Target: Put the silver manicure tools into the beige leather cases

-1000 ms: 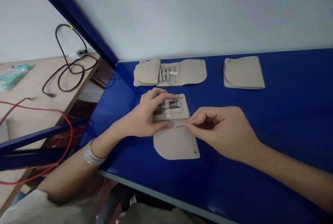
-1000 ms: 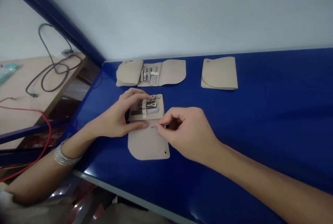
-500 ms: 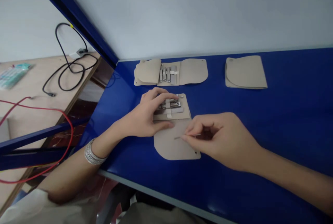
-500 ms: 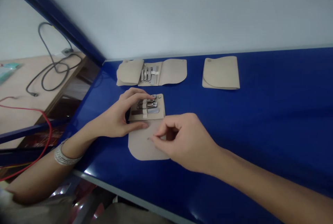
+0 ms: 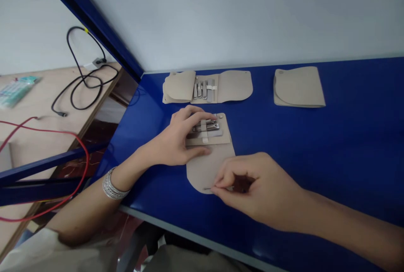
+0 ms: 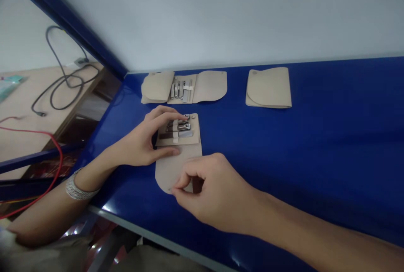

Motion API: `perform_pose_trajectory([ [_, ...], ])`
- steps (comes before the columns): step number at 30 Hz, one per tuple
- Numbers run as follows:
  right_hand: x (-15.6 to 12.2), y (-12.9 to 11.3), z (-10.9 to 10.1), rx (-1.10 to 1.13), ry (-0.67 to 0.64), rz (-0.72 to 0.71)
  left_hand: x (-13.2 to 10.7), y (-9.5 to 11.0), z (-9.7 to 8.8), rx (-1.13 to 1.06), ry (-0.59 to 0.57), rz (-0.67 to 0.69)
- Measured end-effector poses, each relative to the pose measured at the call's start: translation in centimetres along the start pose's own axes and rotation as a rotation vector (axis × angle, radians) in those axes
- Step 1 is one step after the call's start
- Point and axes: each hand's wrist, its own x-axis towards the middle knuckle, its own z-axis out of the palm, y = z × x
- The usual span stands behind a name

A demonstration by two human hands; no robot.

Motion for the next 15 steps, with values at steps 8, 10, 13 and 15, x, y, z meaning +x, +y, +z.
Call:
perform_pose_trajectory([
  [8, 0.06, -0.14, 0.07, -0.02, 0.017, -0.043, 0.01, 0.03, -0.03, 0.0, 0.004, 0.002],
  [10, 0.07, -0.19, 0.05, -0.062, 0.105, -0.061, 0.02, 0.06, -0.02, -0.001, 0.004, 0.0],
  [13, 0.04, -0.27, 0.05, -0.073, 0.172, -0.039, 0.06, 0.09, -0.01, -0.005, 0.002, -0.004],
  [15, -0.02, -0.29, 0.11, -0.034, 0.071, -0.018, 0.08, 0.08, 0.0, -0.003, 0.001, -0.007],
])
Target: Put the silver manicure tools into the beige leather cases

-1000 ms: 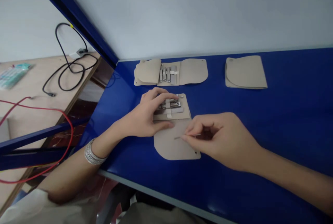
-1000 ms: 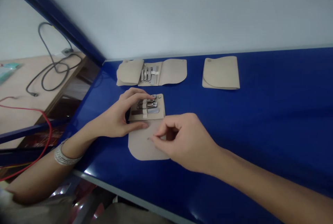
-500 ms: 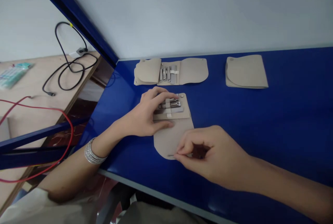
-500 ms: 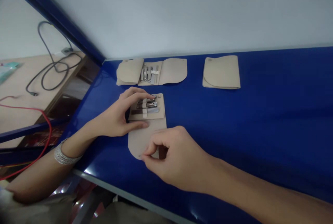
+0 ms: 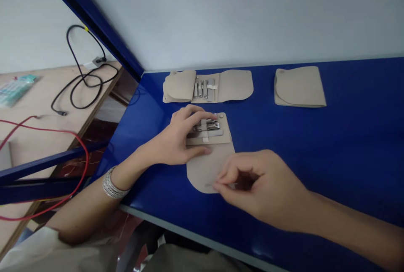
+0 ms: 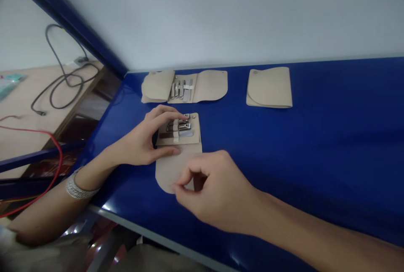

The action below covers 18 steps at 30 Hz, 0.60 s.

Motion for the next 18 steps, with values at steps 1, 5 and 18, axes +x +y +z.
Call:
perform_pose_trajectory([
  [1, -0.02, 0.01, 0.04, 0.013, -0.037, 0.001, 0.0, -0.02, 0.0, 0.001, 0.002, 0.003],
  [5, 0.02, 0.06, 0.12, -0.042, 0.1, -0.031, -0.01, -0.1, 0.02, 0.002, 0.004, 0.011],
  [18, 0.03, 0.0, 0.23, -0.016, 0.02, -0.043, -0.02, -0.05, 0.03, -0.006, 0.004, 0.004],
])
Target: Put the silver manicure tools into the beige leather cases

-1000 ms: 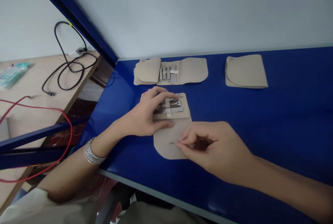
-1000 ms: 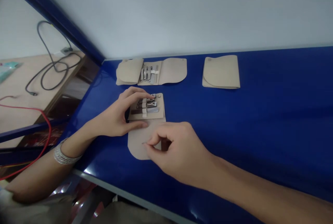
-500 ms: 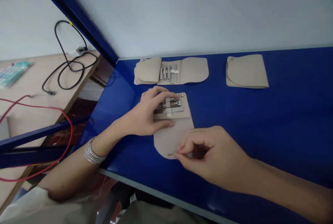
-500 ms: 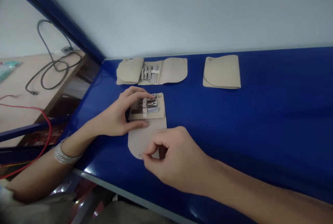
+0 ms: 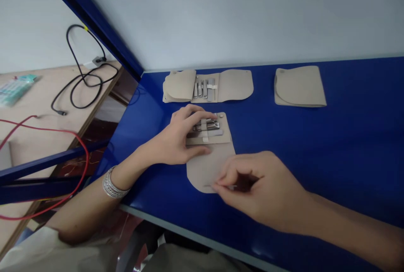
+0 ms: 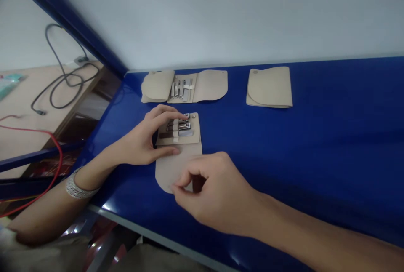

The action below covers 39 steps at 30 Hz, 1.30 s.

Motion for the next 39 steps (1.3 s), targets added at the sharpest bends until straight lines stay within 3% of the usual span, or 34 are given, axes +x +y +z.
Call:
perform_pose_trajectory([
  [2, 0.0, -0.02, 0.0, 0.012, -0.034, -0.001, 0.0, -0.03, 0.02, 0.005, 0.0, 0.003],
  [6, -0.06, -0.01, -0.06, -0.039, 0.099, 0.028, -0.01, 0.02, 0.0, 0.009, -0.005, -0.001],
  [11, -0.18, 0.03, 0.06, 0.038, -0.025, 0.097, -0.01, 0.08, -0.01, 0.007, -0.006, -0.015],
  [17, 0.08, -0.01, 0.1, 0.034, 0.109, 0.138, 0.0, 0.01, 0.03, 0.01, -0.002, -0.004],
  [22, -0.08, 0.07, 0.19, 0.102, -0.047, 0.158, 0.02, 0.0, 0.04, 0.007, -0.005, -0.008],
  [27, -0.04, 0.07, 0.13, 0.055, 0.072, 0.163, 0.0, -0.05, 0.04, 0.008, -0.004, 0.001],
  [32, -0.04, 0.0, 0.13, 0.073, -0.011, 0.168, -0.01, -0.05, 0.02, 0.013, -0.009, -0.004],
  [36, 0.02, -0.04, 0.01, 0.022, 0.099, 0.149, -0.02, -0.08, -0.01, 0.018, -0.003, 0.0],
  [39, 0.13, 0.0, -0.03, 0.022, 0.089, 0.145, -0.02, -0.03, -0.03, 0.04, -0.003, -0.01],
])
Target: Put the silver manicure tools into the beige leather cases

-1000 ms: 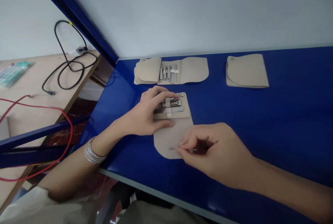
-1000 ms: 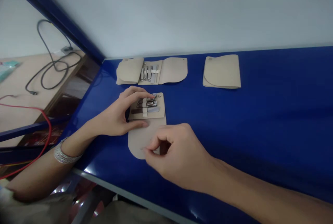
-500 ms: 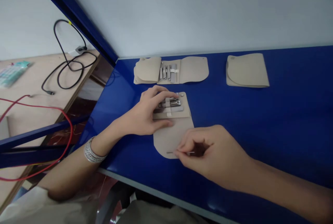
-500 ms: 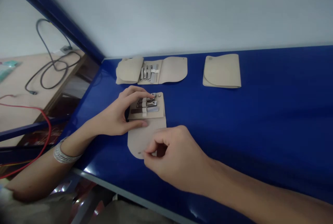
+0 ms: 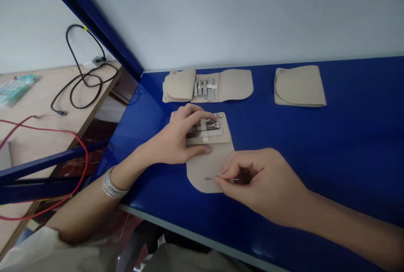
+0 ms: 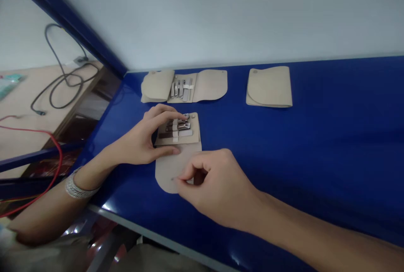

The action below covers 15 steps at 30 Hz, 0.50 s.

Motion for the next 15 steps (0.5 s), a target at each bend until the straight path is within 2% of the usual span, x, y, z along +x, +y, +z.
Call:
perform_pose_trajectory([
  [5, 0.0, 0.2, 0.0, -0.04, 0.089, -0.064, 0.0, 0.3, 0.1, 0.034, 0.0, -0.041],
  [12, -0.1, 0.2, 0.0, -0.067, 0.098, -0.114, -0.1, 0.9, 0.4, 0.064, -0.031, -0.038],
  [15, 0.0, 0.1, 0.1, -0.056, 0.063, -0.121, -0.1, 1.1, 0.6, 0.071, -0.038, -0.025],
])
